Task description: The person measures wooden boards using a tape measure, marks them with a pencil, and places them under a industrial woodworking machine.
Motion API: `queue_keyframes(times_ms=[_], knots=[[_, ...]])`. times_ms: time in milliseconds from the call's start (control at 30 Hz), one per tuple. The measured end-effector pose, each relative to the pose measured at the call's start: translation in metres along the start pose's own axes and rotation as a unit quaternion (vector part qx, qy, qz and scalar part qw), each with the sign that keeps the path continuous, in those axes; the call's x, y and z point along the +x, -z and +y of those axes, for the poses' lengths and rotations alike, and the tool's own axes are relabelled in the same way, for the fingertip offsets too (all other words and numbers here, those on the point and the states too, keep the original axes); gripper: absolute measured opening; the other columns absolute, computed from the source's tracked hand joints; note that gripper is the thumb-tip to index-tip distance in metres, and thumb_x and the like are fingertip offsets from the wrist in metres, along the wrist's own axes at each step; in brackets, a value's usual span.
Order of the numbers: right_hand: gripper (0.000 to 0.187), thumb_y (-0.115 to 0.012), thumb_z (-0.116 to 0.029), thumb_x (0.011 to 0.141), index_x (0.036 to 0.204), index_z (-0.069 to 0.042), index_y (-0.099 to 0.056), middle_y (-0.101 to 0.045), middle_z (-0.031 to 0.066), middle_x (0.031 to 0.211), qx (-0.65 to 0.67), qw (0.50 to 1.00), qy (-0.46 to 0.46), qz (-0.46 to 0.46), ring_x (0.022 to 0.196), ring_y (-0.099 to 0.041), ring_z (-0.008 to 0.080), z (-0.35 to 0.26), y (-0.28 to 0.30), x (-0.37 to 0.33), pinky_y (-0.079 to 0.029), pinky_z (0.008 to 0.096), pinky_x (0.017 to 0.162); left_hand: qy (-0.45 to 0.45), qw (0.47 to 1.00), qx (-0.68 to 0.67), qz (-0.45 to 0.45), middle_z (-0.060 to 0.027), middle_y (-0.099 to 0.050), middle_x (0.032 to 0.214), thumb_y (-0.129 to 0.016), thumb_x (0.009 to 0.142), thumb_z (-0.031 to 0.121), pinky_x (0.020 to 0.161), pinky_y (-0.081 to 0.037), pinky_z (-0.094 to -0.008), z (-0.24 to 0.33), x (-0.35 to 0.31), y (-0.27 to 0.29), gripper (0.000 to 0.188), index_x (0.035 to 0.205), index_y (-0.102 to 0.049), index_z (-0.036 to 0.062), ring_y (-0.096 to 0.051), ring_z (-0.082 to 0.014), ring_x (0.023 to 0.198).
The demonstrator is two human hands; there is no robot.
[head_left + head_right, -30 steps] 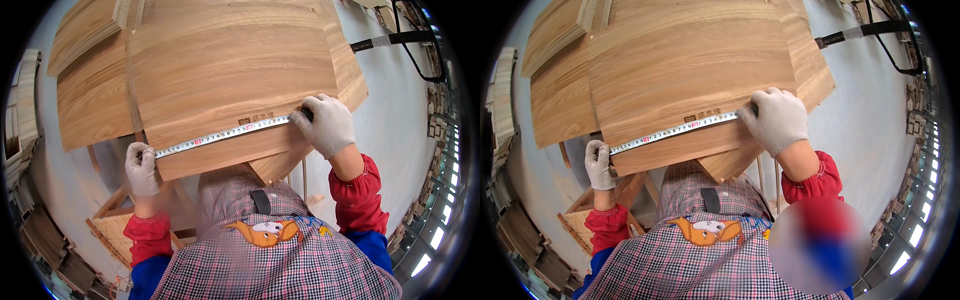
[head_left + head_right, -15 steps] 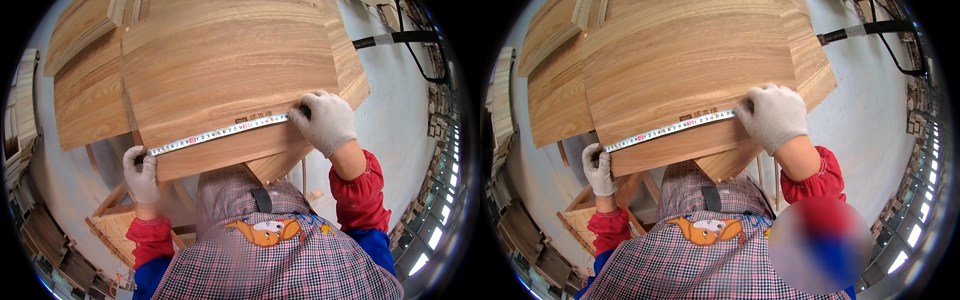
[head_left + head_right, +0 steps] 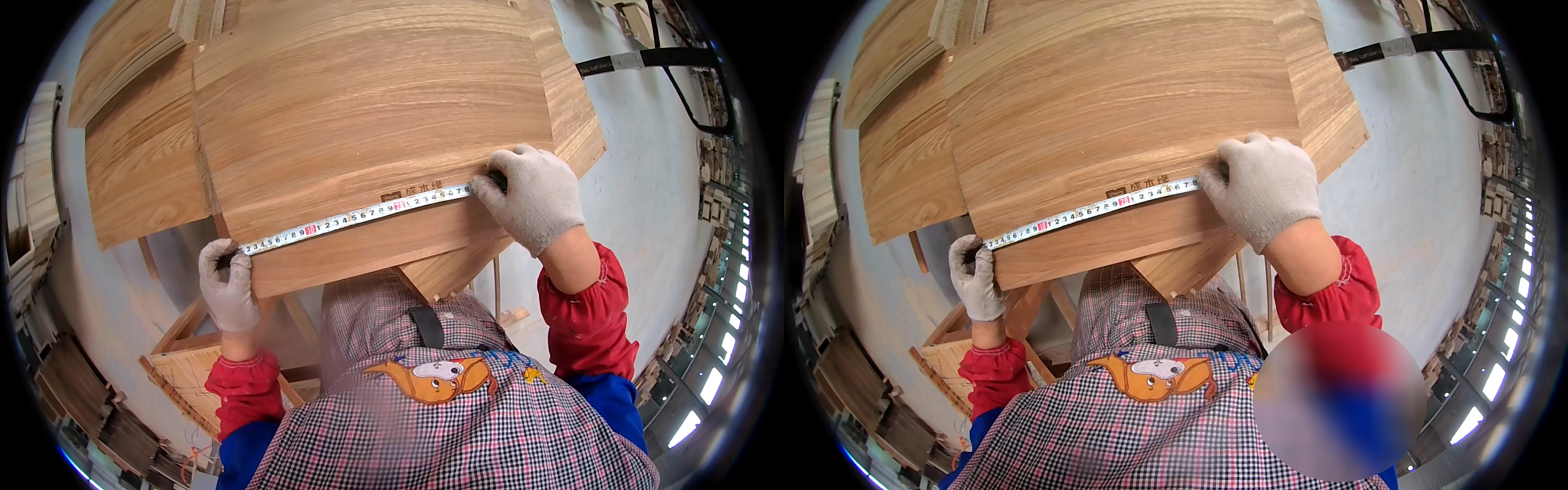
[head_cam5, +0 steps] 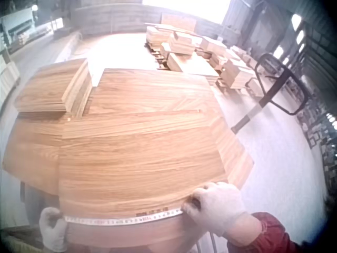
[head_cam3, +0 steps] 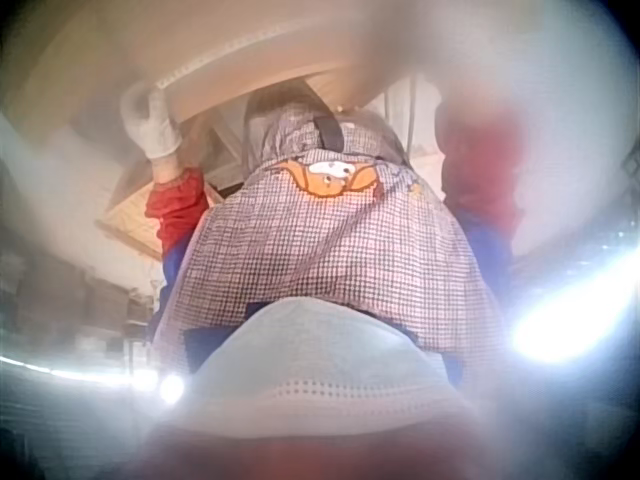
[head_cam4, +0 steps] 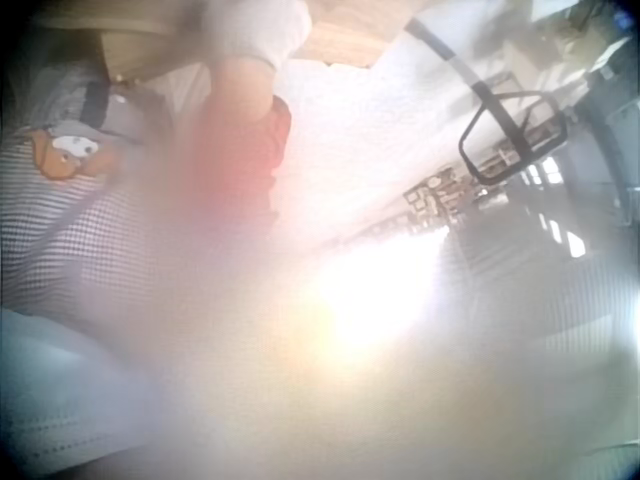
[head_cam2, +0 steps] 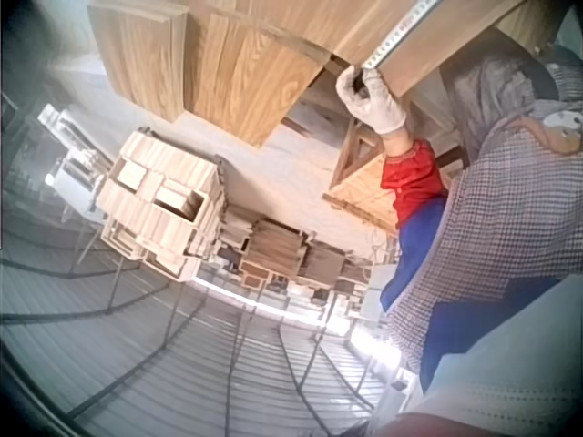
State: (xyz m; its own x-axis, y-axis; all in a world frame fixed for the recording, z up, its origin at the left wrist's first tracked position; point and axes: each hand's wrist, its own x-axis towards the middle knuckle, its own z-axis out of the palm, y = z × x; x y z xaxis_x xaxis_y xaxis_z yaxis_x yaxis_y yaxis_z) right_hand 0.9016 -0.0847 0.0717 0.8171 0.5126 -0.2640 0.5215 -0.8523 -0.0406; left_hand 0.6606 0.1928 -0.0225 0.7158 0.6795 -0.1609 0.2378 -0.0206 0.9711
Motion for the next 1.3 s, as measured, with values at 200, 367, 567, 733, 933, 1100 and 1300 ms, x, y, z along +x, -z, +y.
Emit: queue_keyframes(times_ms=[200,367,567,733,933,1100,1300], knots=[[0.026,-0.063,-0.032,0.078,0.078,-0.007,-0.069,-0.065,0.0151,0.078,-0.003,1.000,0.000,-0.009,0.074,-0.063,0.0314,0.000,0.001,0.000,-0.051,0.0407,0.069,-0.007,1.000,0.013,-0.001,-0.0047,-0.052,0.102,-0.054,0.088,-0.001,0.084,-0.042,-0.0252,0.001,0.001,-0.001,0.022,0.110,-0.051,0.0007,-0.050,-0.0111,0.092],[0.026,-0.063,-0.032,0.078,0.078,-0.007,-0.069,-0.065,0.0151,0.078,-0.004,1.000,-0.002,-0.010,0.074,-0.063,0.0317,-0.001,0.001,0.000,-0.051,0.0407,0.069,-0.009,1.000,0.009,-0.005,-0.0031,-0.054,0.101,-0.061,0.089,0.006,0.088,-0.042,-0.0262,-0.003,0.001,0.003,0.022,0.110,-0.054,0.0016,-0.051,-0.0118,0.094],[0.026,-0.062,-0.032,0.078,0.078,-0.007,-0.069,-0.065,0.0156,0.078,-0.002,1.000,-0.006,-0.013,0.075,-0.063,0.0319,-0.001,0.001,-0.002,-0.051,0.0405,0.069,-0.012,1.000,0.023,0.002,-0.0040,-0.053,0.108,-0.061,0.089,0.008,0.091,-0.040,-0.0274,-0.011,-0.001,0.006,0.033,0.119,-0.050,0.0024,-0.050,-0.0124,0.098],[0.031,-0.062,-0.035,0.080,0.083,-0.005,-0.068,-0.064,0.0168,0.079,0.083,0.996,-0.023,0.008,0.079,-0.063,0.0328,0.004,0.002,-0.002,-0.051,0.0408,0.071,-0.013,1.000,-0.023,0.014,-0.0041,-0.051,0.112,-0.061,0.091,0.014,0.096,-0.038,-0.0286,-0.010,-0.001,-0.007,0.048,0.133,-0.040,0.0028,-0.048,-0.0132,0.104],[0.037,-0.066,-0.035,0.082,0.096,-0.001,-0.062,-0.064,0.0143,0.083,0.432,0.896,-0.036,0.101,0.074,-0.062,0.0270,0.018,-0.007,-0.012,-0.049,0.0356,0.070,0.021,0.998,-0.043,-0.045,0.0000,-0.055,0.104,-0.059,0.092,0.018,0.087,-0.042,-0.0230,-0.031,-0.010,0.007,0.050,0.135,-0.039,0.0013,-0.050,-0.0078,0.092],[0.034,-0.068,-0.027,0.083,0.100,0.000,-0.059,-0.059,0.0052,0.081,0.585,0.800,-0.103,0.091,0.070,-0.055,0.0120,0.036,-0.008,-0.056,-0.047,0.0273,0.065,0.050,0.994,-0.061,0.069,0.0044,-0.051,0.083,-0.059,0.090,0.015,0.073,-0.045,-0.0200,-0.028,-0.061,-0.031,0.044,0.129,-0.043,0.0014,-0.050,-0.0040,0.075],[0.033,-0.064,-0.027,0.085,0.102,0.001,-0.059,-0.060,0.0062,0.086,0.552,0.802,-0.185,0.138,0.076,-0.056,0.0121,0.106,-0.078,-0.130,-0.047,0.0261,0.070,-0.022,0.988,0.149,0.023,-0.0039,-0.054,0.089,-0.054,0.092,0.015,0.066,-0.047,-0.0290,-0.047,-0.085,-0.025,0.024,0.113,-0.050,0.0033,-0.055,-0.0126,0.072]])
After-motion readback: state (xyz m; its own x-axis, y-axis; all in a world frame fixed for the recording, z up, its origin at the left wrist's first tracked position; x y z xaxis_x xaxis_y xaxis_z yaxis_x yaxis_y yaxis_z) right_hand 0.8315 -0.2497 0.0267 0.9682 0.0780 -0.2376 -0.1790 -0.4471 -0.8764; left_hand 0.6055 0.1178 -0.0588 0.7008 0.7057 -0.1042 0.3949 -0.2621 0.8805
